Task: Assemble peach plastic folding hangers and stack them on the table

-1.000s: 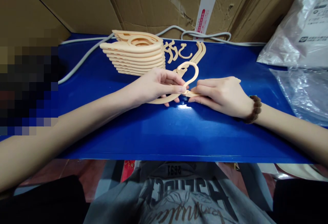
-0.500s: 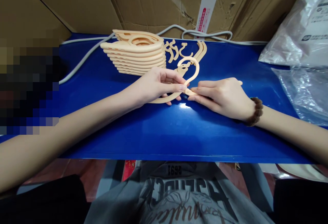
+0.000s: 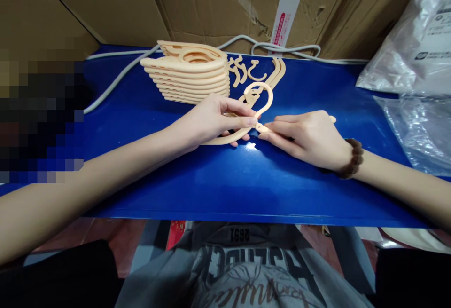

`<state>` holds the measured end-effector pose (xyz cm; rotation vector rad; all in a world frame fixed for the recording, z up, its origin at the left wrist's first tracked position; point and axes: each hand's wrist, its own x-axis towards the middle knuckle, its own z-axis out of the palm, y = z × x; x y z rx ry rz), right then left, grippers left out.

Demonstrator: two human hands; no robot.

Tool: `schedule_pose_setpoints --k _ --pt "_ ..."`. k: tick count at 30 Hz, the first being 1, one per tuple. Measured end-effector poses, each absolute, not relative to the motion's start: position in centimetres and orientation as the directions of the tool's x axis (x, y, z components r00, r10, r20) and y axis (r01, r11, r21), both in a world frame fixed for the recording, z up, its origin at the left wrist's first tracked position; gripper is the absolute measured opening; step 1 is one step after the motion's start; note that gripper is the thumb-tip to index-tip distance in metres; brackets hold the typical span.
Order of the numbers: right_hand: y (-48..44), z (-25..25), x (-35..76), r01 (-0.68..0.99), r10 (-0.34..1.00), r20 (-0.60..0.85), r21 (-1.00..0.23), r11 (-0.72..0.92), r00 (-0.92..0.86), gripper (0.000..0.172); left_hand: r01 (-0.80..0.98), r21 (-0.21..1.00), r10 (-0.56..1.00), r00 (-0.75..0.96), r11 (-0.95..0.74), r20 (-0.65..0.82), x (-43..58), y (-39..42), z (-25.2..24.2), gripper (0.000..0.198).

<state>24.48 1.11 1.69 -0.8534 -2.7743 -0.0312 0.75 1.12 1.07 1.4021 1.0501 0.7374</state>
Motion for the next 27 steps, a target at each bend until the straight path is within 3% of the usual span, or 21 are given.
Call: schedule_pose_setpoints --k 11,27 --pt "0.88 1.60 24.63 0.558 0.549 0.223 -0.026 0.829 -0.805 0.053 0.282 0.954 0.906 0.369 0.103 -0.207 1.04 0.41 2.23 0.020" --pt "0.70 1.51 24.59 0.539 0.528 0.248 -0.026 0.842 -0.812 0.049 0.224 0.952 0.903 0.331 0.207 -0.274 1.56 0.16 2.01 0.013"
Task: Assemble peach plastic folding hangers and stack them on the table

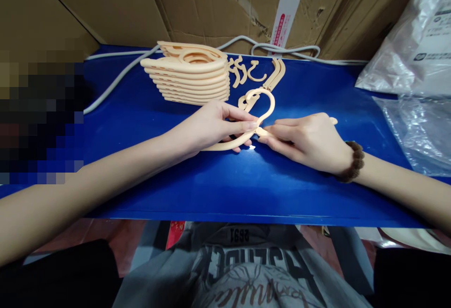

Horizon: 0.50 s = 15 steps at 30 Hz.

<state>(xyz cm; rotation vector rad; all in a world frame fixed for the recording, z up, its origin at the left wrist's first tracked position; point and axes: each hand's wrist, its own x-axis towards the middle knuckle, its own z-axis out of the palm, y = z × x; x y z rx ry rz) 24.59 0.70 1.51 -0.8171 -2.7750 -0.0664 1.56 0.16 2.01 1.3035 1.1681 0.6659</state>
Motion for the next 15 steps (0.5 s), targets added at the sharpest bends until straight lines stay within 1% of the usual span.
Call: schedule_pose_setpoints --k 5,7,9,10,12,13,15 --pt "0.73 1.46 24.53 0.544 0.534 0.244 -0.031 0.839 -0.810 0.049 0.200 0.955 0.892 0.355 0.218 -0.278 1.66 0.23 1.95 0.010" --pt "0.79 1.45 24.57 0.542 0.531 0.245 -0.025 0.840 -0.812 0.051 0.209 0.961 0.889 0.382 0.183 -0.252 1.70 0.26 1.87 0.007" --pt "0.88 1.42 24.64 0.532 0.521 0.246 -0.024 0.846 -0.817 0.051 0.246 0.963 0.886 0.416 0.108 -0.206 1.70 0.19 1.75 0.007" --pt "0.93 1.39 24.68 0.525 0.514 0.247 -0.026 0.851 -0.821 0.050 0.278 0.959 0.882 0.438 0.049 -0.172 1.65 0.10 1.68 0.008" --pt "1.02 1.29 24.77 0.511 0.500 0.253 -0.028 0.859 -0.828 0.048 0.376 0.917 0.873 0.483 -0.132 -0.072 1.46 -0.15 1.50 0.012" --pt "1.05 1.23 24.81 0.507 0.496 0.257 -0.028 0.862 -0.829 0.046 0.441 0.864 0.863 0.505 -0.245 -0.013 1.32 -0.30 1.41 0.015" --pt "1.10 1.14 24.88 0.510 0.497 0.266 -0.025 0.860 -0.826 0.044 0.569 0.688 0.832 0.546 -0.450 0.093 1.06 -0.60 1.27 0.020"
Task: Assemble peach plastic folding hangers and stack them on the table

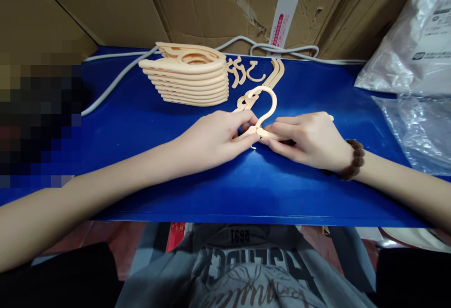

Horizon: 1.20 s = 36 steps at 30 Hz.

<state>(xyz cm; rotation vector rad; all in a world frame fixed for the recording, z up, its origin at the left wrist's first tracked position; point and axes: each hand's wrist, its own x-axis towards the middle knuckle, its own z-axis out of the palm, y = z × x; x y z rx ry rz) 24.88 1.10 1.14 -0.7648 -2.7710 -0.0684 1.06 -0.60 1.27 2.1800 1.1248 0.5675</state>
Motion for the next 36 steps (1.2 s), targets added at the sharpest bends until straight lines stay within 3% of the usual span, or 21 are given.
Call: schedule_pose_setpoints --k 4,10,16,23,36 --pt "1.2 1.2 24.9 0.515 0.494 0.283 0.002 0.857 -0.822 0.043 0.711 0.356 0.787 0.600 -0.606 0.142 1.0 -1.1 1.3 0.026" --pt "1.1 1.8 24.6 0.599 0.559 0.371 -0.010 0.801 -0.742 0.046 0.786 0.096 0.791 0.602 -0.611 0.110 1.5 -1.3 1.5 0.031" --pt "0.5 2.2 24.6 0.689 0.604 0.484 -0.002 0.725 -0.633 0.041 0.793 0.042 0.791 0.600 -0.608 0.118 1.4 -1.0 1.3 0.033" --pt "0.4 1.8 24.4 0.647 0.625 0.432 -0.116 0.753 -0.650 0.029 0.818 0.040 0.816 0.567 -0.574 0.113 1.4 -0.8 1.1 0.038" --pt "0.9 1.3 24.5 0.676 0.658 0.405 -0.122 0.727 -0.634 0.027 0.791 0.028 0.785 0.601 -0.611 0.148 1.3 -0.7 1.0 0.035"
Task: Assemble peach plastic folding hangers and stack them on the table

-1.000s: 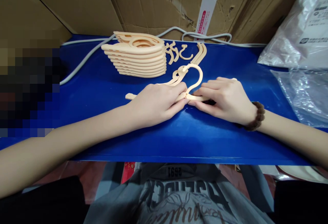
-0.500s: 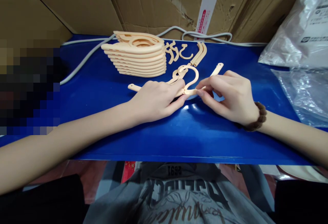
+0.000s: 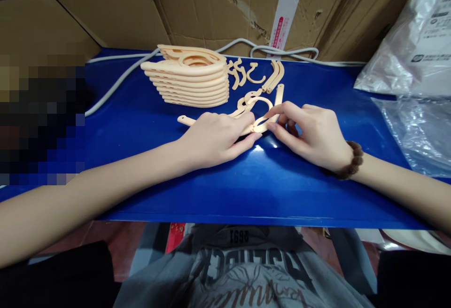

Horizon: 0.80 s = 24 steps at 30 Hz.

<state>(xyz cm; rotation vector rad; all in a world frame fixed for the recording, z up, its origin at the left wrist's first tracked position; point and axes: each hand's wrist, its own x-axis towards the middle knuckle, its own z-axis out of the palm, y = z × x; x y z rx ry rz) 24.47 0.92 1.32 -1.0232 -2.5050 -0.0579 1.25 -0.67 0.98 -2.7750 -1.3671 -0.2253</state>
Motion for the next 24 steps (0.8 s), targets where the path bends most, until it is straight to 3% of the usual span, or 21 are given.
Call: schedule_pose_setpoints --k 13,24 --pt "1.35 1.08 24.60 0.566 0.555 0.356 -0.082 0.820 -0.752 0.036 0.750 0.129 0.759 0.626 -0.649 0.180 1.08 -0.35 0.42 0.036" --pt "1.44 1.07 24.69 0.521 0.515 0.378 -0.097 0.848 -0.769 0.029 0.702 0.159 0.719 0.677 -0.695 0.154 0.76 0.12 0.32 0.035"
